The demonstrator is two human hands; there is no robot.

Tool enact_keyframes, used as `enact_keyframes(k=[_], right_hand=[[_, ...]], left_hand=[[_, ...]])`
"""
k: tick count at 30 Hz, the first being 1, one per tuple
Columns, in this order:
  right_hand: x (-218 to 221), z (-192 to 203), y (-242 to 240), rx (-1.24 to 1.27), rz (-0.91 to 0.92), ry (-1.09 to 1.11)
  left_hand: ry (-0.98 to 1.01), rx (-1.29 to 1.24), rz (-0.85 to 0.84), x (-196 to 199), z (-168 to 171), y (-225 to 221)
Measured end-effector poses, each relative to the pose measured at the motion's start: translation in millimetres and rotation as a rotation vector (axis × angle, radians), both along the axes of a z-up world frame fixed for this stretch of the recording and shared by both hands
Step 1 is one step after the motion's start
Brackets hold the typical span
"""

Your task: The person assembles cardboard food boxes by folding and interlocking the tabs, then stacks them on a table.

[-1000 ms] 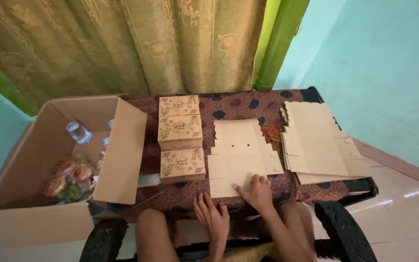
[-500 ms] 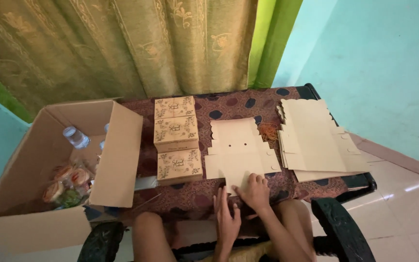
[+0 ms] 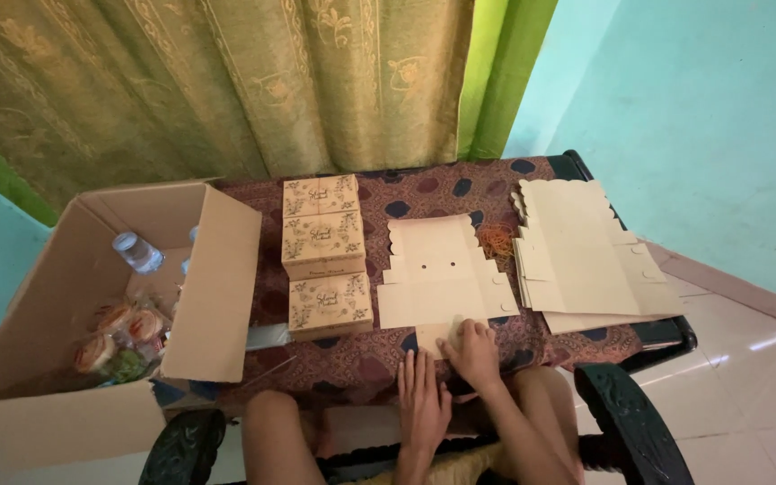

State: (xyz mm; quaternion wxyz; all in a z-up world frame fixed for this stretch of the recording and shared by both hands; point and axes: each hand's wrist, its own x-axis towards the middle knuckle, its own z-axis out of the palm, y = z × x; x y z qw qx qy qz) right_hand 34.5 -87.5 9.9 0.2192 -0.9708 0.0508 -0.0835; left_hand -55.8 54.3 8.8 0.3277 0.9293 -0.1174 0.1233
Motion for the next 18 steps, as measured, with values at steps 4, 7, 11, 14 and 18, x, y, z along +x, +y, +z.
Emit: enact_keyframes(k=[4,7,11,14,18], right_hand=[[1.5,-5.7,-2.3,0.007,0.012,0.036],[3.8,-5.1,-2.4,-0.016,0.007,0.066],[5.9,1.3,0.1,0.006,-0.002,0.098],[4.0,0.7,0.1,0.013,-0.02,0.103],[2.3,2.2,1.8,-0.009,-0.024,0.029]], left_hand=[[-0.109,0.109,0.039,14.5,-4.9,-4.0],[-0.182,0.111,0.076,31.8,-0.9,-2.8],[-0.196,0.196,0.036,51.4,3.5,2.9],[-0.179,0.217,0.029,64.4,3.8,2.6],[-0.209,0.185,0.042,67.8,11.5,-0.9]])
